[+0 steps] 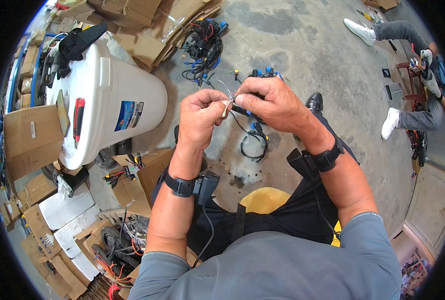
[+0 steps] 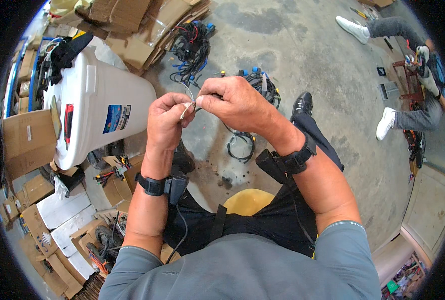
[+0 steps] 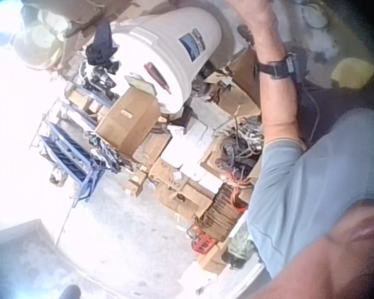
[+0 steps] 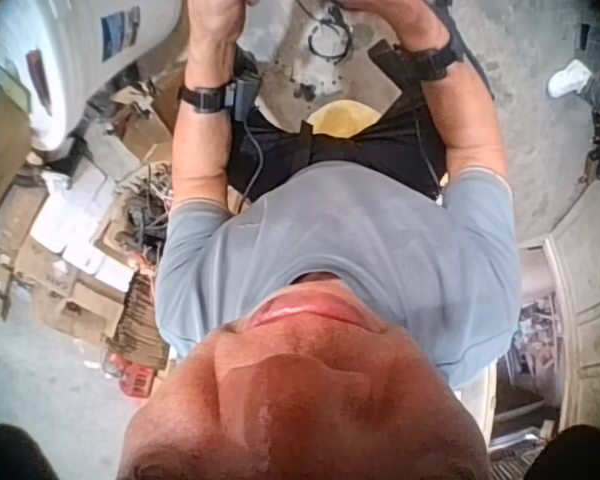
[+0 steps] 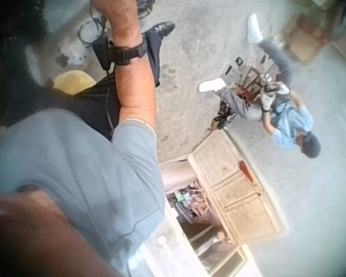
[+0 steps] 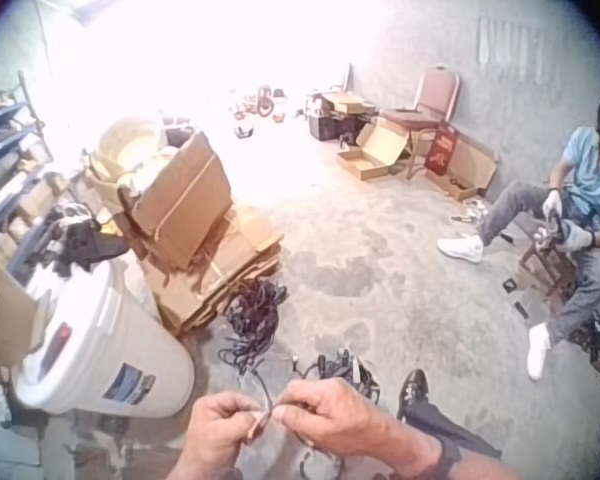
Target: Repairing a wiring harness by cutting and splicing wires.
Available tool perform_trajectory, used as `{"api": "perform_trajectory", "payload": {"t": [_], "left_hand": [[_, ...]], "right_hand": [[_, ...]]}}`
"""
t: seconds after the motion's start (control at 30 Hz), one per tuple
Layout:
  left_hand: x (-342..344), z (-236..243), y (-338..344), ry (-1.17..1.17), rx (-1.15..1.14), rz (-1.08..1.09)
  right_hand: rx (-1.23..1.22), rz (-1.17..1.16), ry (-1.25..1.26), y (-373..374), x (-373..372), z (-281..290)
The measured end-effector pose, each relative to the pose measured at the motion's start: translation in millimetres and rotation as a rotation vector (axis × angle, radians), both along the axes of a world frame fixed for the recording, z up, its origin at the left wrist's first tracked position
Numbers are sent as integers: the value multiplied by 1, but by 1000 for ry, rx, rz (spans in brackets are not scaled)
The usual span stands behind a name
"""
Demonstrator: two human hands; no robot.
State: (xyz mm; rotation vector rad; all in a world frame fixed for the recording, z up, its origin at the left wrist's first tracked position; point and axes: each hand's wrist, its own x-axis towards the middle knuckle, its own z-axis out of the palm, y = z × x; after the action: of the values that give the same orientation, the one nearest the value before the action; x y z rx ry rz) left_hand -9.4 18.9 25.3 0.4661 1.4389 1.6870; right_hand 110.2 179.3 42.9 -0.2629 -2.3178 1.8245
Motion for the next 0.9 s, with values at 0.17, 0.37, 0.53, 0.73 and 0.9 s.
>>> {"api": "perform_trajectory", "payload": {"t": [0.17, 0.37, 0.53, 0.73, 0.9], "left_hand": [[8, 6, 0, 268, -84, 51], [12, 11, 1, 669, -19, 68], [13, 12, 3, 966, -36, 103], [16, 2, 8, 628, 3, 112], [9, 1, 3, 375, 105, 31]], "right_hand": [[51, 17, -26, -2, -1, 3], [41, -36, 17, -3, -2, 4], [7, -28, -40, -5, -4, 3], [-112, -88, -49, 6, -5, -9], [-168, -72, -153, 16, -2, -10]]}}
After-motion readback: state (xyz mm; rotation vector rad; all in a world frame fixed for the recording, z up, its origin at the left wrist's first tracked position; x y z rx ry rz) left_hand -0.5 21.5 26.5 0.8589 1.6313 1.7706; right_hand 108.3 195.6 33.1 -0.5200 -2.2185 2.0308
